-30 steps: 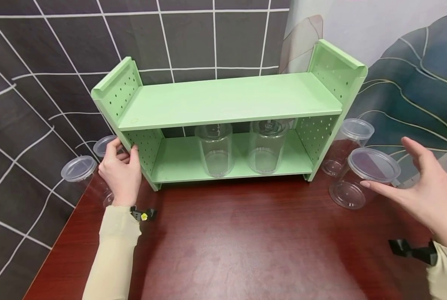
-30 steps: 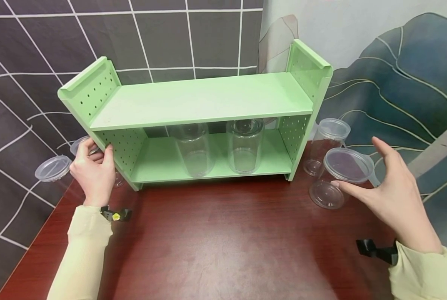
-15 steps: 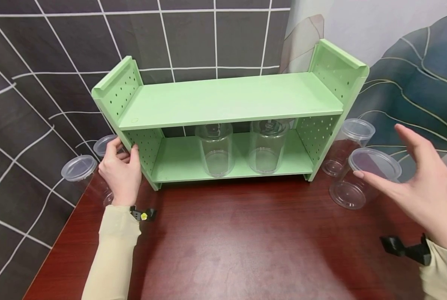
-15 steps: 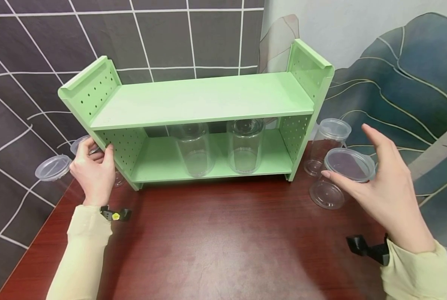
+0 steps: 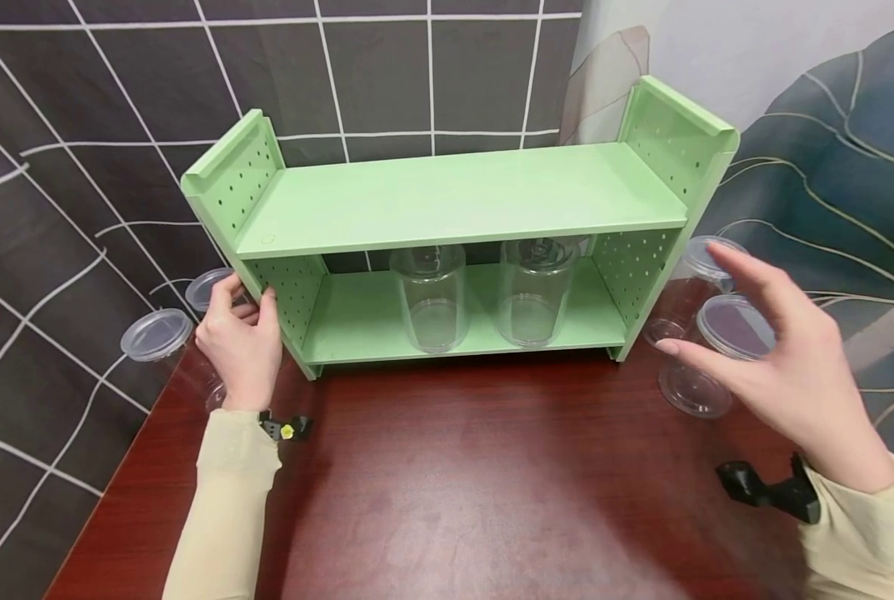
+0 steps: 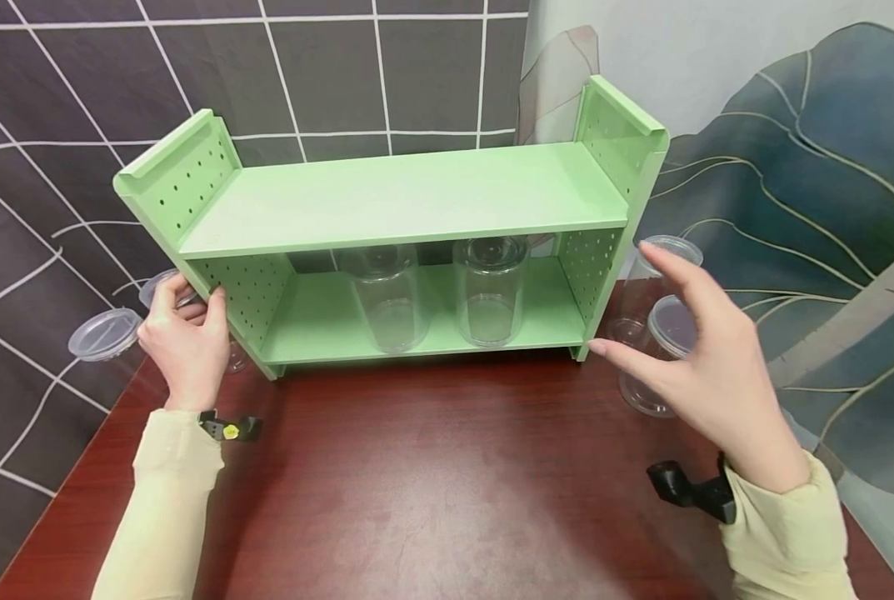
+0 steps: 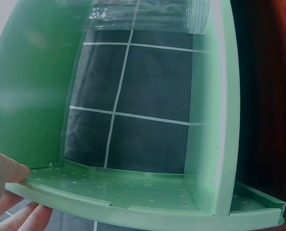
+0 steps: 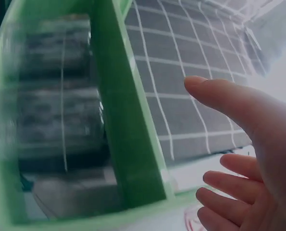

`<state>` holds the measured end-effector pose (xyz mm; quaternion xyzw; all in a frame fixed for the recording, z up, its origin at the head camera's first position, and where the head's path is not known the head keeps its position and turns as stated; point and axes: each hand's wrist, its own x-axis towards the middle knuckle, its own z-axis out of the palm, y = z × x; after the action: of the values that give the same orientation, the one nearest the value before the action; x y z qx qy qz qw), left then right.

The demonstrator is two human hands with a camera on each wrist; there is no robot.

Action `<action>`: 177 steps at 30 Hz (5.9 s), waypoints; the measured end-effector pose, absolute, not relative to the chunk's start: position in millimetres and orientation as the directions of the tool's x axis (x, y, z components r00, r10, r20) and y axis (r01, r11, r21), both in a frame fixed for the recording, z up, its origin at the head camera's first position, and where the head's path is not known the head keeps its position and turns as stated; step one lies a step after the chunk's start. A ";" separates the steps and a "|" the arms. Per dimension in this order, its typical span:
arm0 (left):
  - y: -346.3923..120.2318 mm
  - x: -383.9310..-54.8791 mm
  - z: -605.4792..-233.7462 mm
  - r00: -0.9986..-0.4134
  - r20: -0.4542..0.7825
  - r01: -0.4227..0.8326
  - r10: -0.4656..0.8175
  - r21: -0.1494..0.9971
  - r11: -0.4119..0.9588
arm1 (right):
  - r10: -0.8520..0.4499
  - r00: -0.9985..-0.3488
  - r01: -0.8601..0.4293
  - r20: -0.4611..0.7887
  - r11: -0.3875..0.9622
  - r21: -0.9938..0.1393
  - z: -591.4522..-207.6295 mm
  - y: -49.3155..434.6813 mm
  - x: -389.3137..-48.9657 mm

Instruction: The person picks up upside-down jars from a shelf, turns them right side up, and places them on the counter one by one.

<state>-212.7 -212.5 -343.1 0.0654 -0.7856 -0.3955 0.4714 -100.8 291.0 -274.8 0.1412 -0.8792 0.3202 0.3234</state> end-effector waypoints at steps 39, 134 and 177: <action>-214.9 -213.2 -344.8 -0.547 0.692 0.265 -0.471 0.677 0.687 | -0.252 -0.910 -0.404 0.328 0.371 -0.836 -386.9 128.5 -167.8; -212.1 -214.3 -341.6 -0.551 0.683 0.255 -0.480 0.686 0.682 | -0.307 -0.896 -0.428 0.321 0.405 -0.808 -383.6 134.6 -160.0; -108.0 -129.6 -366.5 -0.570 0.686 0.778 0.452 0.273 0.566 | -0.450 -0.774 -0.634 0.446 0.539 -0.555 -369.4 161.7 -142.1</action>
<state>-129.6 -108.0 -366.5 -0.3670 -0.8382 -0.2871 0.2834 -142.1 161.7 -369.4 0.3121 -0.8682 0.3648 0.1256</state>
